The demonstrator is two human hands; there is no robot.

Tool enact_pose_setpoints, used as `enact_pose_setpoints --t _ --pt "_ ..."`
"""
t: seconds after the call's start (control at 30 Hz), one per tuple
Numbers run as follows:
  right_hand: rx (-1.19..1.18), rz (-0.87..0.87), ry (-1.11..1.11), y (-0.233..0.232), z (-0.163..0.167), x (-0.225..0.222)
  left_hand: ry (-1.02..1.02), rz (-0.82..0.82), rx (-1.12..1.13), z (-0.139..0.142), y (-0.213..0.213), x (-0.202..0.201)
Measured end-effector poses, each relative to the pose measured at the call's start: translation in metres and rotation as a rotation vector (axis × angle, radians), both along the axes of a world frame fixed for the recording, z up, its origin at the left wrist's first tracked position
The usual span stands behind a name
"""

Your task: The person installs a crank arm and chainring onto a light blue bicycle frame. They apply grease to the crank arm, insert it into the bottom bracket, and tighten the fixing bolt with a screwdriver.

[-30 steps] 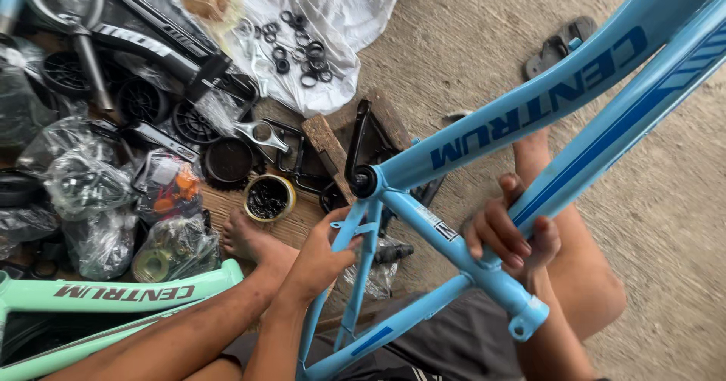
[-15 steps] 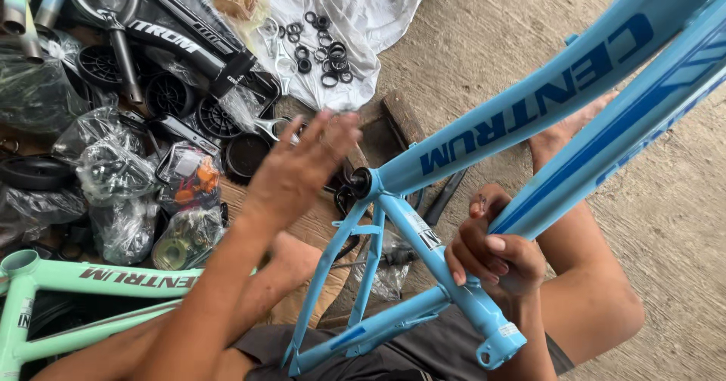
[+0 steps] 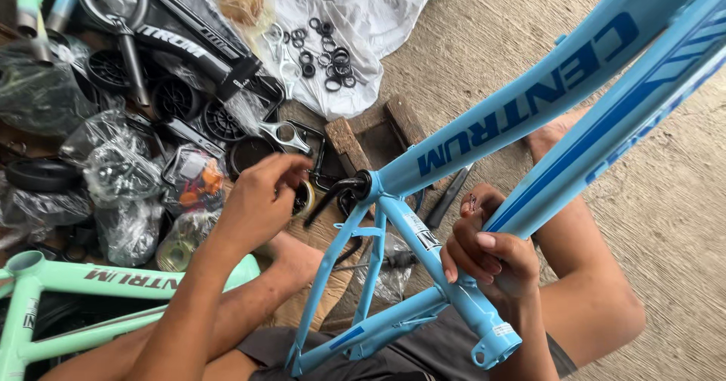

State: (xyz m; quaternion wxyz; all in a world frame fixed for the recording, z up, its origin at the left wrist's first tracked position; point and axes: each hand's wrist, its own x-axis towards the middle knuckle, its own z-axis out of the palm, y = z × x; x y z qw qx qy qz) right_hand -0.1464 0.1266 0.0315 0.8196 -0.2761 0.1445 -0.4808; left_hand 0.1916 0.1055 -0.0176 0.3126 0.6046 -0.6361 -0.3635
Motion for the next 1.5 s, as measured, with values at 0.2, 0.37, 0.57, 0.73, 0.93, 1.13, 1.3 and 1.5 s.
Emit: enact_pose_setpoints --t 0.2,0.37,0.57,0.73,0.93,1.13,1.3,1.5 --pt "-0.006 -0.031 0.048 0.010 0.001 0.001 0.249 0.003 0.002 -0.007 0.001 -0.030" --pt "0.000 -0.049 0.078 0.016 0.006 0.005 0.230 -0.008 0.074 -0.010 0.012 -0.049" --pt "-0.014 -0.043 0.067 0.017 0.010 0.009 -0.060 -0.020 -0.009 -0.006 0.020 -0.048" --pt "-0.016 -0.036 0.047 0.017 0.009 0.009 -0.290 -0.084 -0.294 0.000 0.018 -0.043" --pt "-0.010 -0.052 0.046 0.017 0.007 0.010 -0.235 -0.098 0.089 0.012 0.001 -0.042" --pt "0.013 -0.054 0.044 0.012 0.002 0.007 -0.137 -0.157 -0.122 0.011 0.004 -0.052" --pt "-0.009 -0.033 0.041 0.011 0.001 0.006 -0.314 -0.176 -0.290 0.004 -0.002 -0.049" --pt "-0.010 -0.022 0.025 0.010 0.002 0.007 -0.357 -0.173 0.080 -0.004 -0.004 -0.057"
